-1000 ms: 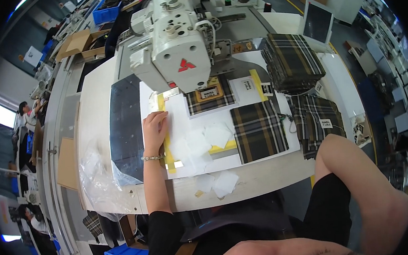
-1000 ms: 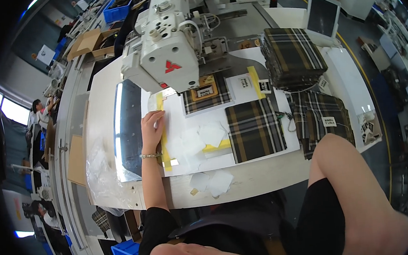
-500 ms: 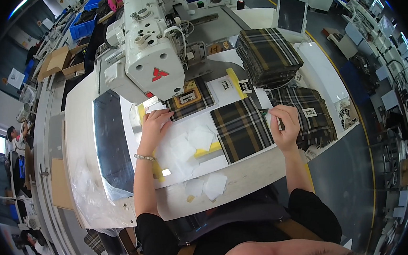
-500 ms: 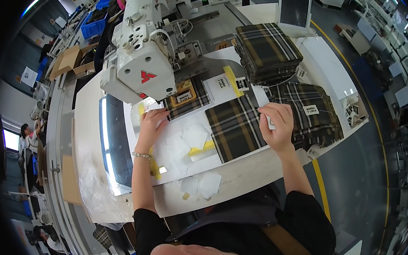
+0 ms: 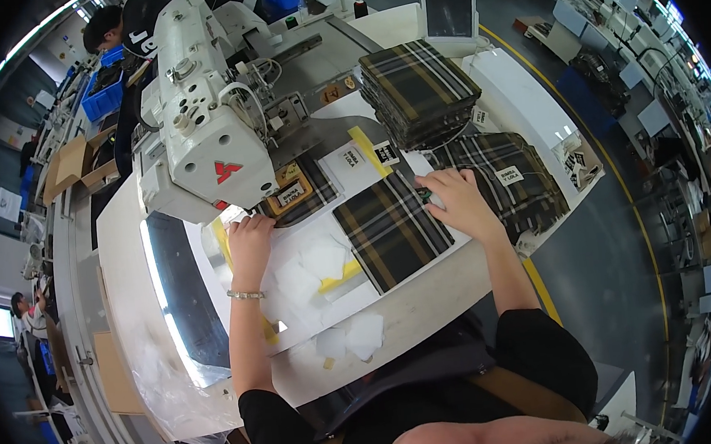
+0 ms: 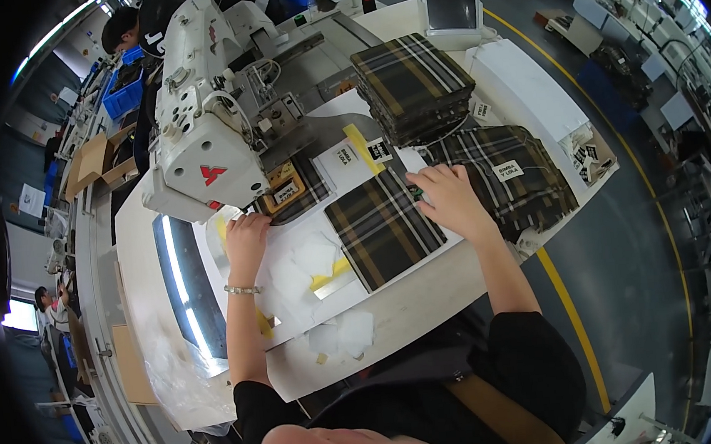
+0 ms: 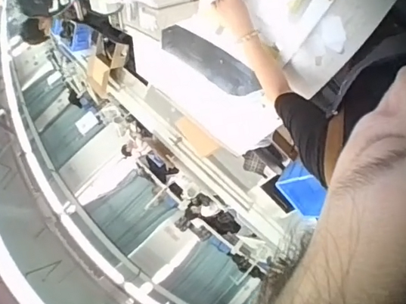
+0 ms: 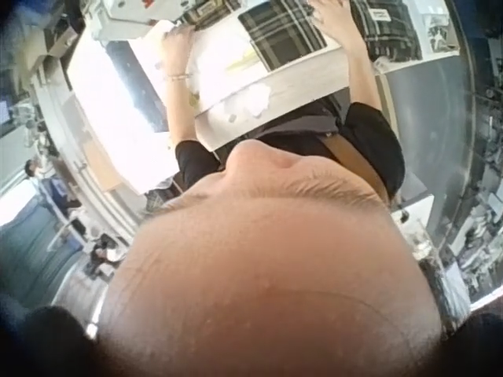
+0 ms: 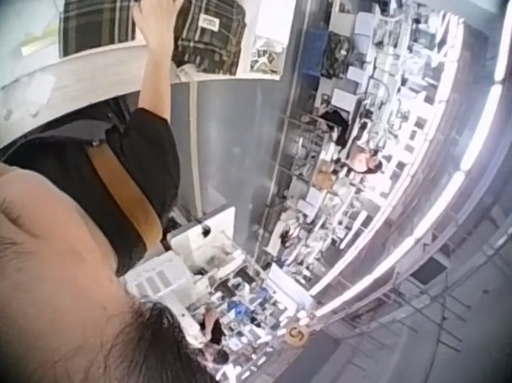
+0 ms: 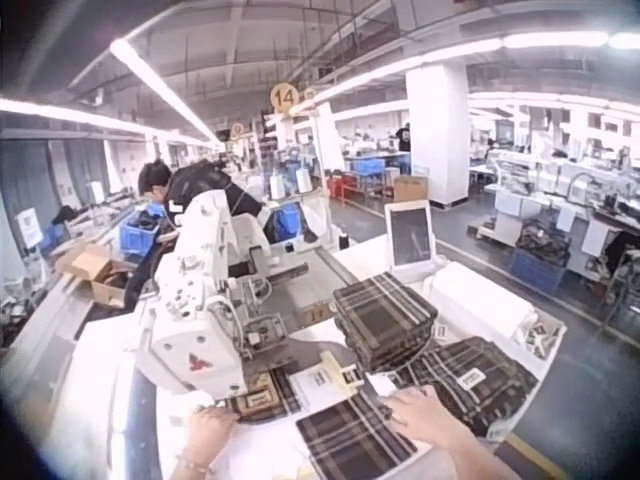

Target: Sewing brand labels onto fabric pouch components using an industrial sewing machine.

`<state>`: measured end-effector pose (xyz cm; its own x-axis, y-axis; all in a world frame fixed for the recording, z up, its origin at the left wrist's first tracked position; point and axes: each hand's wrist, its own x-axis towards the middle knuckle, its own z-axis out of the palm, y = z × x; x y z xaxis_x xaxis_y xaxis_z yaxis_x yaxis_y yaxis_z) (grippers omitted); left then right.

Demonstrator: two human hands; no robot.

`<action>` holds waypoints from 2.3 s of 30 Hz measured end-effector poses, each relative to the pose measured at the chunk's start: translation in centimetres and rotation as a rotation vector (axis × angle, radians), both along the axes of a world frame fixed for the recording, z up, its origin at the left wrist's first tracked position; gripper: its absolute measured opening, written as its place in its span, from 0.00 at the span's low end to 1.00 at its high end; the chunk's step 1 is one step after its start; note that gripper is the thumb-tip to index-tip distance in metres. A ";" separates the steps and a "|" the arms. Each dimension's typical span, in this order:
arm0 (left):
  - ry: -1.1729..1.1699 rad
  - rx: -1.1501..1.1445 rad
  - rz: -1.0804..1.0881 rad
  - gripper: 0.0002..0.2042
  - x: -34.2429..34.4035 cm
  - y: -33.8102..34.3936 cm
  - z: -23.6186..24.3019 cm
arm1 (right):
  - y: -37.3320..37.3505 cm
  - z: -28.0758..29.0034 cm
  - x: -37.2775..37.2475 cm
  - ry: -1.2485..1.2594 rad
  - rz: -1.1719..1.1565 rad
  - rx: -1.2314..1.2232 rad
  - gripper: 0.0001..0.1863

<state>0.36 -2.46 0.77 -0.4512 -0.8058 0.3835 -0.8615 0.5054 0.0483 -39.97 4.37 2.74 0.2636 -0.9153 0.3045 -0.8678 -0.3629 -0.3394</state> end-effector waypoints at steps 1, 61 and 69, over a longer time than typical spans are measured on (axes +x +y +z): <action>0.025 -0.037 -0.022 0.05 -0.3 0.1 -0.3 | -0.3 -0.1 0.0 0.004 0.029 0.040 0.22; 0.011 0.162 -0.285 0.14 -12.2 15.4 10.7 | -3.8 0.0 0.3 -0.029 0.223 0.155 0.18; 0.005 0.124 -0.301 0.14 -11.6 15.4 10.6 | -4.3 0.1 0.9 0.387 0.038 0.177 0.25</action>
<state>-11.24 12.92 11.33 -0.6749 -0.6771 0.2934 -0.6736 0.7276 0.1298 -39.08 0.09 2.80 0.3620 -0.9320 0.0157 -0.9306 -0.3623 -0.0514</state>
